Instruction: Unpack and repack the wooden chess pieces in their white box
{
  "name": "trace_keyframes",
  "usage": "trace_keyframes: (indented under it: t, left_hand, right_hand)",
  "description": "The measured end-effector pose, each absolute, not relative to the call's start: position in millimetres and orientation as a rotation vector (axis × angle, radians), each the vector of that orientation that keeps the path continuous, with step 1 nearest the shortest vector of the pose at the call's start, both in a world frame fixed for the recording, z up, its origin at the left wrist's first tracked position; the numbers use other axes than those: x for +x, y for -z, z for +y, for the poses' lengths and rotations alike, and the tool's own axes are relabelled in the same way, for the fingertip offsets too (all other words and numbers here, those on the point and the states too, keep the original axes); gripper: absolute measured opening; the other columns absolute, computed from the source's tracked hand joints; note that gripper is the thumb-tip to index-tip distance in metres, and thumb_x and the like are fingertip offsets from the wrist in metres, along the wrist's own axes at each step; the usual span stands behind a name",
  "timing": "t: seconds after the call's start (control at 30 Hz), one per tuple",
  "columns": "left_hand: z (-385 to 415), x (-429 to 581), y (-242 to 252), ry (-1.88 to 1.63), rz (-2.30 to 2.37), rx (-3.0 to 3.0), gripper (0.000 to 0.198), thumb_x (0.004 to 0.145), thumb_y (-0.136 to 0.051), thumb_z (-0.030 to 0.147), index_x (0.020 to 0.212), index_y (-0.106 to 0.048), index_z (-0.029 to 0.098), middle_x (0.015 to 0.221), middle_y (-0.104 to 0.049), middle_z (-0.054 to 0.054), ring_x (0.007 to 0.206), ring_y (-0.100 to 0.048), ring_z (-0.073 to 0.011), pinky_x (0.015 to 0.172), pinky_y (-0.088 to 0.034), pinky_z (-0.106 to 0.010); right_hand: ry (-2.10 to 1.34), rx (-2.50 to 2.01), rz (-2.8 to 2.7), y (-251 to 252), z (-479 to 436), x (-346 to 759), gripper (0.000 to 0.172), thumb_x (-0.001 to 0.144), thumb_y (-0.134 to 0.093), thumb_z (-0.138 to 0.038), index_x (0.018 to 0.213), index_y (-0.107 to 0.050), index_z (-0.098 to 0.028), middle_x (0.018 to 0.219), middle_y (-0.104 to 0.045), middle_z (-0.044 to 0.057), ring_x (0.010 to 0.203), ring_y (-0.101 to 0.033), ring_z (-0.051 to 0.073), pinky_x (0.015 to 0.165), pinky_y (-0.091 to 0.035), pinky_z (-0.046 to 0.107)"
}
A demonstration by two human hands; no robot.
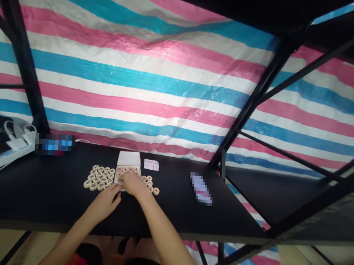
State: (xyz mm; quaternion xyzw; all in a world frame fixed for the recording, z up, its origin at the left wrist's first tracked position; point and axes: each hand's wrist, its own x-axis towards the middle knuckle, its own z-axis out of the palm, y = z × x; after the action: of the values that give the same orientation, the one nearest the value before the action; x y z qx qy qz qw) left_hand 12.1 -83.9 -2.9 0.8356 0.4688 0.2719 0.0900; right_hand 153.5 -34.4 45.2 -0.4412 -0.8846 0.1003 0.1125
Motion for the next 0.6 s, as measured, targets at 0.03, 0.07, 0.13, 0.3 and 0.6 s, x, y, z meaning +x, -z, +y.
trace_keyframes:
  t: [0.03, 0.07, 0.13, 0.3, 0.6]
  left_hand:
    - [-84.2, 12.0, 2.8, -0.808, 1.395, 2.485, 0.031, 0.086, -0.040, 0.011, 0.109, -0.059, 0.019, 0.104, -0.062, -0.009, 0.095, -0.061, -0.0220, 0.086, -0.050, -0.036]
    - [-84.5, 11.9, 2.9, -0.806, 1.398, 2.488, 0.031, 0.086, -0.040, 0.011, 0.110, -0.059, 0.019, 0.103, -0.062, -0.009, 0.095, -0.061, -0.0219, 0.086, -0.050, -0.036]
    - [-84.9, 11.7, 3.4, -0.804, 1.408, 2.496, 0.031, 0.087, -0.040, 0.012, 0.110, -0.059, 0.019, 0.102, -0.062, -0.008, 0.093, -0.062, -0.0215, 0.084, -0.050, -0.035]
    - [-84.2, 11.2, 5.7, -0.822, 1.407, 2.482, 0.032, 0.088, -0.039, 0.013, 0.111, -0.060, 0.020, 0.101, -0.062, -0.007, 0.092, -0.062, -0.0205, 0.085, -0.049, -0.034]
    - [-84.7, 10.7, 5.7, -0.818, 1.428, 2.473, 0.032, 0.088, -0.038, 0.013, 0.112, -0.059, 0.019, 0.103, -0.063, -0.008, 0.094, -0.062, -0.0217, 0.086, -0.049, -0.035]
  right_hand:
    - [-0.302, -1.284, -2.570, -44.7, -35.0, 156.5, 0.036, 0.075, -0.052, -0.003, 0.101, -0.070, -0.021, 0.105, -0.070, 0.004, 0.102, -0.060, 0.017, 0.088, -0.042, 0.024]
    - [-0.303, -1.283, -2.532, -44.6, -36.0, 161.5, 0.040, 0.076, -0.049, -0.002, 0.104, -0.069, -0.022, 0.108, -0.069, 0.004, 0.104, -0.060, 0.016, 0.090, -0.041, 0.024]
    - [-0.283, -1.316, -2.418, -45.0, -38.1, 178.6, 0.045, 0.079, -0.042, -0.001, 0.112, -0.066, -0.021, 0.113, -0.067, 0.004, 0.108, -0.057, 0.015, 0.094, -0.040, 0.024]
    - [-0.256, -1.464, -2.146, -41.3, -37.5, 248.4, 0.047, 0.076, -0.037, 0.001, 0.108, -0.067, -0.016, 0.109, -0.067, 0.009, 0.104, -0.060, 0.018, 0.096, -0.041, 0.031]
    - [-0.342, -1.471, -1.928, -5.3, -75.8, 285.2, 0.038, 0.074, -0.040, -0.006, 0.097, -0.067, -0.020, 0.104, -0.067, 0.005, 0.097, -0.061, 0.018, 0.088, -0.046, 0.032]
